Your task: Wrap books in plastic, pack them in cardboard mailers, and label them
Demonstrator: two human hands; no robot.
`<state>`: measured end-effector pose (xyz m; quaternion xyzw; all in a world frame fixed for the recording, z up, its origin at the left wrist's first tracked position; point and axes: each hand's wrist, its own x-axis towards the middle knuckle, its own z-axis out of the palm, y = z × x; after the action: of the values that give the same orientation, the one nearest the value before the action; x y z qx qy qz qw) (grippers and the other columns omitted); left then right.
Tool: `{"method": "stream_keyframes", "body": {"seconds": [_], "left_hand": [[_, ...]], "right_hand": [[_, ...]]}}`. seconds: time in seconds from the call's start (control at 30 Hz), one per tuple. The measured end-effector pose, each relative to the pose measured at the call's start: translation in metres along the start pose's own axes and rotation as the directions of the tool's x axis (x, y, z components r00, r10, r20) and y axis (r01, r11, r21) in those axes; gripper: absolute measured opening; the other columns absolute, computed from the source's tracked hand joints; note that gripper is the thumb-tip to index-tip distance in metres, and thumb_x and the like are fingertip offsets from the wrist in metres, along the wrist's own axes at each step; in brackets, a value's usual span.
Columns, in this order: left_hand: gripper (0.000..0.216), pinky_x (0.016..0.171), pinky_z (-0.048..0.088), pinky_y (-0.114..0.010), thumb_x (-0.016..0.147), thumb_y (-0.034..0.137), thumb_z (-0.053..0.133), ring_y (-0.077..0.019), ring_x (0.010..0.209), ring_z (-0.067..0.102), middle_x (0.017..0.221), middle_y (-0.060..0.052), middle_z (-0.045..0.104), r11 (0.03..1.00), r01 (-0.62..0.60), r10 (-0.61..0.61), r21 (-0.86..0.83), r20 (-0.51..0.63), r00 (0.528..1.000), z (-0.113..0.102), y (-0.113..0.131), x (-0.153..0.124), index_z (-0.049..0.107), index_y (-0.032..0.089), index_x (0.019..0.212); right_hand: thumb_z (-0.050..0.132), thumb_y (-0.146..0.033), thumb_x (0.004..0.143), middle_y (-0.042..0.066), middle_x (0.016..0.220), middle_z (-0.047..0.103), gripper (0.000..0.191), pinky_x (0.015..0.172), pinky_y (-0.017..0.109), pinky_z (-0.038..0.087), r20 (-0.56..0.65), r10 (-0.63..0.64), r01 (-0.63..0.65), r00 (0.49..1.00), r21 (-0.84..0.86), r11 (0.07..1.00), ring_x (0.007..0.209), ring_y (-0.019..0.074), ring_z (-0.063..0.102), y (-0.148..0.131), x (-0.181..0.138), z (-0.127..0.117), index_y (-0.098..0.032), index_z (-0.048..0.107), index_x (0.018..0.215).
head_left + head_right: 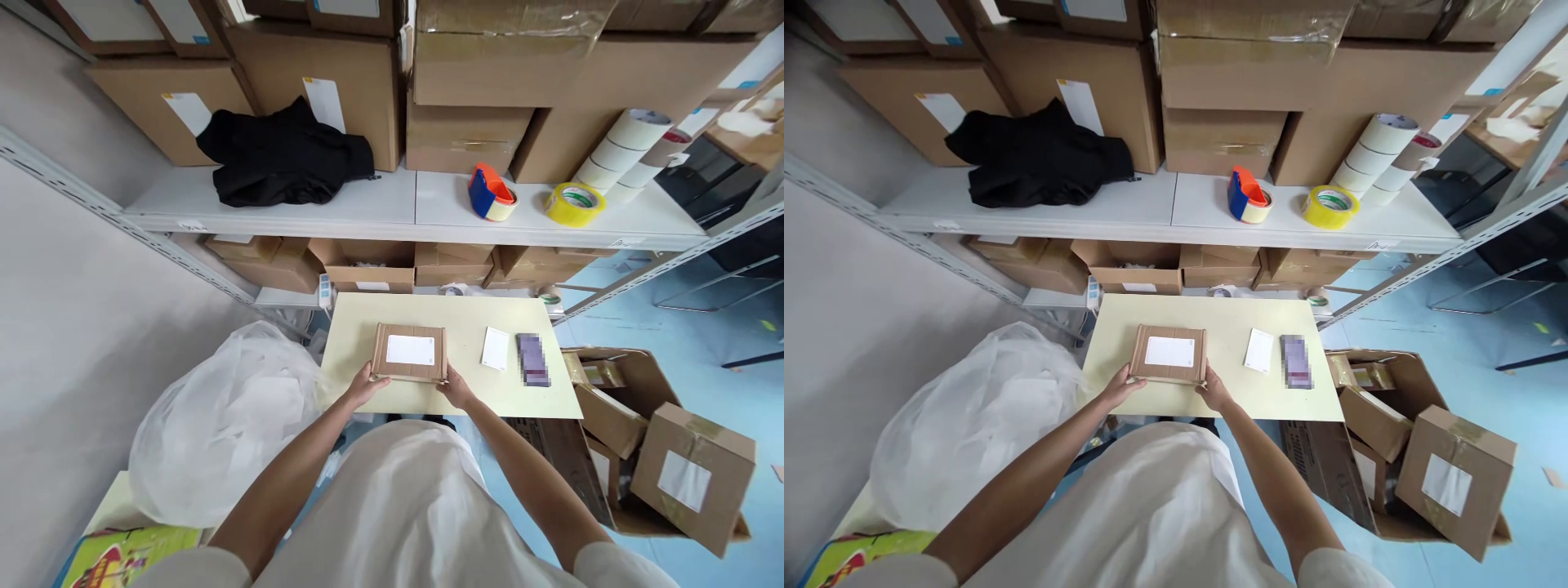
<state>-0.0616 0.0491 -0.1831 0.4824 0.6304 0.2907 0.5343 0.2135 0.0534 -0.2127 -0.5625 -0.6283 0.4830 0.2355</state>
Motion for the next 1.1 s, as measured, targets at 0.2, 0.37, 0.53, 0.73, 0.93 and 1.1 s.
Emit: {"method": "stream_keyframes", "body": {"seconds": [0.2,0.37,0.53,0.73,0.93,1.1], "left_hand": [[0.043,0.082,0.051,-0.035,0.066,0.032,0.069,-0.0237,0.097,0.063,0.104,-0.011,0.067,0.988,-0.110,0.117,0.111,-0.055,0.992,-0.015,0.021,-0.001,0.061,0.014,0.105],[0.037,0.080,0.051,-0.032,0.077,0.037,0.059,-0.0202,0.085,0.066,0.094,-0.009,0.067,0.959,-0.202,0.225,0.202,-0.100,0.969,-0.007,0.036,0.009,0.064,0.016,0.106],[0.027,0.077,0.051,-0.032,0.076,0.037,0.061,-0.0208,0.076,0.066,0.083,-0.007,0.067,0.956,-0.159,0.199,0.248,-0.144,0.969,0.002,0.043,0.019,0.069,0.016,0.091],[0.040,0.078,0.051,-0.033,0.080,0.034,0.058,-0.0219,0.082,0.067,0.087,-0.008,0.070,0.960,-0.067,0.126,0.272,-0.208,0.970,0.008,0.042,0.031,0.059,0.014,0.114],[0.040,0.087,0.050,-0.035,0.084,0.032,0.051,-0.0226,0.093,0.066,0.102,-0.011,0.069,0.950,-0.072,0.128,0.303,-0.171,0.977,0.015,0.037,0.030,0.058,0.014,0.119],[0.070,0.113,0.024,-0.045,0.079,0.043,0.059,-0.0315,0.138,0.031,0.147,-0.017,0.038,0.769,-0.285,0.380,0.573,-0.050,0.924,0.015,0.051,0.006,0.040,0.014,0.140]], "right_hand": [[0.049,-0.046,0.083,0.009,0.096,0.068,0.041,0.071,0.033,0.052,-0.047,0.032,-0.030,0.998,0.029,0.999,0.078,0.0193,0.064,-0.030,-0.007,-0.037,-0.016,0.059,0.109],[0.036,-0.062,0.086,0.007,0.079,0.067,0.052,0.068,0.032,0.049,-0.217,0.114,-0.132,0.970,-0.071,0.989,0.078,0.0230,0.063,-0.051,-0.013,-0.051,-0.018,0.063,0.090],[0.038,-0.053,0.087,0.009,0.095,0.069,0.047,0.077,0.036,0.048,-0.272,0.211,-0.236,0.939,-0.062,0.970,0.091,0.0248,0.064,-0.058,-0.008,-0.046,-0.020,0.057,0.114],[0.048,-0.032,0.083,0.007,0.094,0.070,0.057,0.073,0.034,0.052,-0.215,0.223,-0.225,0.951,0.016,0.974,0.083,0.0189,0.066,-0.045,0.001,-0.039,-0.019,0.036,0.137],[0.047,-0.023,0.083,0.008,0.105,0.069,0.061,0.085,0.042,0.051,-0.197,0.150,-0.159,0.969,-0.030,0.987,0.090,0.0202,0.066,-0.033,0.002,-0.036,-0.023,0.030,0.142],[0.049,-0.023,0.084,0.017,0.147,0.038,0.066,0.104,0.056,0.036,-0.226,-0.173,0.052,0.959,-0.458,0.887,0.136,0.0335,0.035,-0.047,-0.006,-0.040,-0.021,0.026,0.147]]}}
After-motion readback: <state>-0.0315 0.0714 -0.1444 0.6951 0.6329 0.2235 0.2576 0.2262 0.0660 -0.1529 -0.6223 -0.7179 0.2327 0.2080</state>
